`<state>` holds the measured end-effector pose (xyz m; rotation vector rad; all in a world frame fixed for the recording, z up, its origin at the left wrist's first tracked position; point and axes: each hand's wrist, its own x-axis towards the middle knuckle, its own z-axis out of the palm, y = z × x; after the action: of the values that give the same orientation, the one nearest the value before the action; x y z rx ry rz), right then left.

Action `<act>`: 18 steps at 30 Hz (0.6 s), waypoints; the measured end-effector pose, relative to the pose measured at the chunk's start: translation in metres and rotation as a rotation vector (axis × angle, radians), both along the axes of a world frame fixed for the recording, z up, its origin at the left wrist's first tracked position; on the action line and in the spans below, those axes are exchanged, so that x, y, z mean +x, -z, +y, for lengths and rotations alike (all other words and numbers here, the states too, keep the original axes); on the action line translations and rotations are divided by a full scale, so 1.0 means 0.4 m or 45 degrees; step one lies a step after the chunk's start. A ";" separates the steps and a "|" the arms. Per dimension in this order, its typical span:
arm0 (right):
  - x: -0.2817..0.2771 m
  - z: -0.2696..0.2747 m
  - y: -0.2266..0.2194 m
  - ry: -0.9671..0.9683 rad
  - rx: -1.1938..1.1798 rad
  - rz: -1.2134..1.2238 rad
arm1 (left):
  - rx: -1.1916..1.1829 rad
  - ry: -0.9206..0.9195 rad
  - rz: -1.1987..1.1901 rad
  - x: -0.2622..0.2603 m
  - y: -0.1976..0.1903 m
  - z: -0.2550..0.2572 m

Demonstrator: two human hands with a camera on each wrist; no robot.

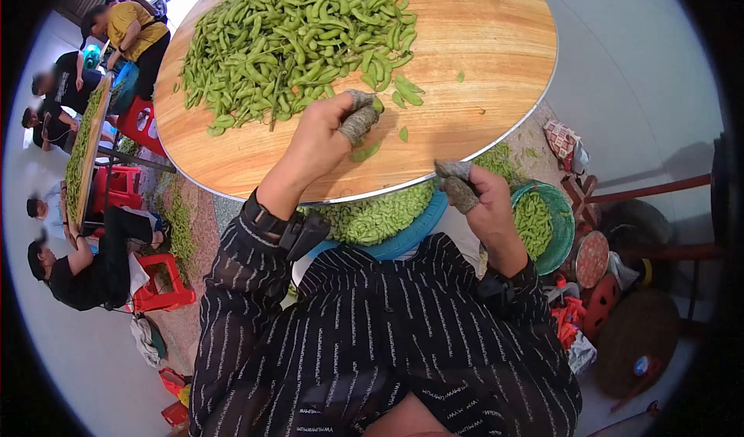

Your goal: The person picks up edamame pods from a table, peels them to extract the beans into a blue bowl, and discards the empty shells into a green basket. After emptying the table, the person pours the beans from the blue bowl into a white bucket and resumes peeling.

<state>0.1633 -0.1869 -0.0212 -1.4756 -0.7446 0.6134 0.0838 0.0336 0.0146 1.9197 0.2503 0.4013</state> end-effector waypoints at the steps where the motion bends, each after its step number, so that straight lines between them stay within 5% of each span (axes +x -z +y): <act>1: -0.004 0.021 -0.016 -0.007 0.004 -0.003 | 0.004 -0.007 -0.003 -0.011 -0.006 0.005; 3: -0.010 0.062 -0.047 -0.165 0.169 0.270 | -0.448 0.091 0.014 -0.033 -0.016 0.015; 7: -0.028 0.122 -0.075 -0.308 0.240 0.441 | -0.696 -0.013 0.040 -0.080 -0.036 -0.039; 18: -0.057 0.147 -0.090 -0.413 0.173 0.531 | -0.622 0.047 0.102 -0.136 -0.012 -0.038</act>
<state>0.1406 -0.1280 0.0148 -1.0592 -0.6837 1.0589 0.0292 0.0182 0.0195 1.4585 0.3319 0.2128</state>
